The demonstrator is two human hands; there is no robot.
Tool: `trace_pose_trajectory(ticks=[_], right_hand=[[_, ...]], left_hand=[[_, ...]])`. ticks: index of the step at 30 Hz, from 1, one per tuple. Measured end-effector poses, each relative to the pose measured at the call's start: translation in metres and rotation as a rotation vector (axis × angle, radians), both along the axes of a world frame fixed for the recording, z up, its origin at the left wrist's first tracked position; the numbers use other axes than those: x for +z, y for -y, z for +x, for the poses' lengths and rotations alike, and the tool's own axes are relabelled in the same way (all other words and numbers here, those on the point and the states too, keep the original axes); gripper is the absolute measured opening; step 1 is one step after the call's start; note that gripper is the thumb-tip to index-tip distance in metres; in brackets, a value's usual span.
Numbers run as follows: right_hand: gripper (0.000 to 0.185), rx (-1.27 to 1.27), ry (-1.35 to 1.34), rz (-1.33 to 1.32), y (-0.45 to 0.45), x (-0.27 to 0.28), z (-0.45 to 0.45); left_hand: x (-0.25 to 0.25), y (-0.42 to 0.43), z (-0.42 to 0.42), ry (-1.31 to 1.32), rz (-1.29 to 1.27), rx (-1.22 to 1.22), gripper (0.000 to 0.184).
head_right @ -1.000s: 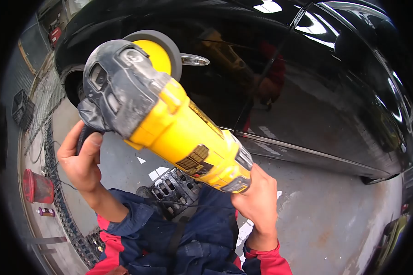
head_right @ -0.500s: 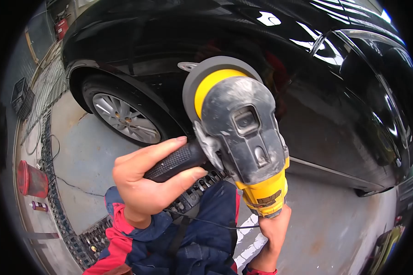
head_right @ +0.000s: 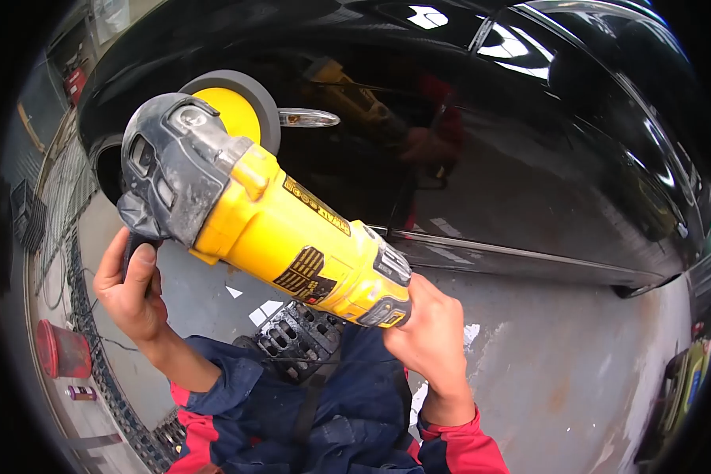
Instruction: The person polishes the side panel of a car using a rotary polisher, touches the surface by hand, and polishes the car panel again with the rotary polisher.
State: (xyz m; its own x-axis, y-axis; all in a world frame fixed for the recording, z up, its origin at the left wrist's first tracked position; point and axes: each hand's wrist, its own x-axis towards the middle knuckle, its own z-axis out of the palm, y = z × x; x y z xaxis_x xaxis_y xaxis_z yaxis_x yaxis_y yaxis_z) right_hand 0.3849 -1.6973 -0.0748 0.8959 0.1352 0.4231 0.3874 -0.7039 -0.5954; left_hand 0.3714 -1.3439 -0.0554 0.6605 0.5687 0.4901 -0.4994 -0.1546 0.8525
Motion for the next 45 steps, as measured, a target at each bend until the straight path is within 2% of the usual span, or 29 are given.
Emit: trace_pose_trajectory(ticks=[4,6,7,8,10,12,15,20,22,26,29,30,37,40,43,45], right_hand=[[0.032,-0.038,0.009,-0.002,0.016,-0.015,-0.005],[0.041,-0.094,-0.034,0.065,0.031,-0.025,-0.012],[0.048,-0.125,-0.095,0.103,0.038,-0.027,-0.019],[0.048,-0.136,-0.094,0.111,0.046,-0.033,-0.024],[0.049,-0.177,-0.203,0.175,0.064,-0.054,-0.029],[0.045,-0.212,-0.210,0.201,0.078,-0.082,-0.028],[0.032,-0.336,-0.202,0.319,0.088,-0.106,-0.029],[0.033,-0.358,-0.191,0.350,0.093,-0.107,-0.033],[0.017,-0.309,-0.038,0.266,0.085,-0.099,-0.026],[0.033,-0.217,-0.048,0.304,0.062,-0.073,-0.007],[0.045,-0.148,-0.081,0.276,0.059,-0.071,0.004],[0.051,-0.124,-0.087,0.262,0.057,-0.071,0.005],[0.048,-0.254,-0.088,0.291,0.070,-0.110,-0.008],[0.048,-0.289,-0.123,0.290,0.080,-0.127,-0.012],[0.051,-0.359,-0.131,0.233,0.084,-0.133,-0.016],[0.050,-0.362,-0.117,0.208,0.084,-0.131,-0.018]], left_hand=[[0.002,0.024,0.006,0.038,0.033,-0.045,0.054],[0.005,0.044,0.007,-0.037,0.062,-0.122,0.055],[0.005,0.056,0.012,-0.003,0.150,-0.116,0.054],[0.006,0.070,0.016,0.032,0.238,-0.110,0.052],[0.024,0.101,0.009,-0.071,0.323,-0.140,0.050],[0.018,0.116,0.019,0.058,0.493,-0.174,0.050],[0.021,0.136,0.034,0.140,0.533,-0.270,0.050],[0.026,0.145,0.040,0.138,0.489,-0.342,0.050],[0.026,0.137,0.034,0.027,0.442,-0.279,0.050],[0.013,0.108,0.021,-0.016,0.303,-0.135,0.051],[0.005,0.091,0.016,0.054,0.213,-0.132,0.055],[0.004,0.090,0.016,0.050,0.216,-0.130,0.055],[0.023,0.124,0.031,0.047,0.449,-0.250,0.048],[0.013,0.129,0.043,0.066,0.529,-0.313,0.048],[-0.002,0.127,0.046,0.014,0.494,-0.382,0.047],[-0.016,0.122,0.044,0.016,0.520,-0.352,0.047]])
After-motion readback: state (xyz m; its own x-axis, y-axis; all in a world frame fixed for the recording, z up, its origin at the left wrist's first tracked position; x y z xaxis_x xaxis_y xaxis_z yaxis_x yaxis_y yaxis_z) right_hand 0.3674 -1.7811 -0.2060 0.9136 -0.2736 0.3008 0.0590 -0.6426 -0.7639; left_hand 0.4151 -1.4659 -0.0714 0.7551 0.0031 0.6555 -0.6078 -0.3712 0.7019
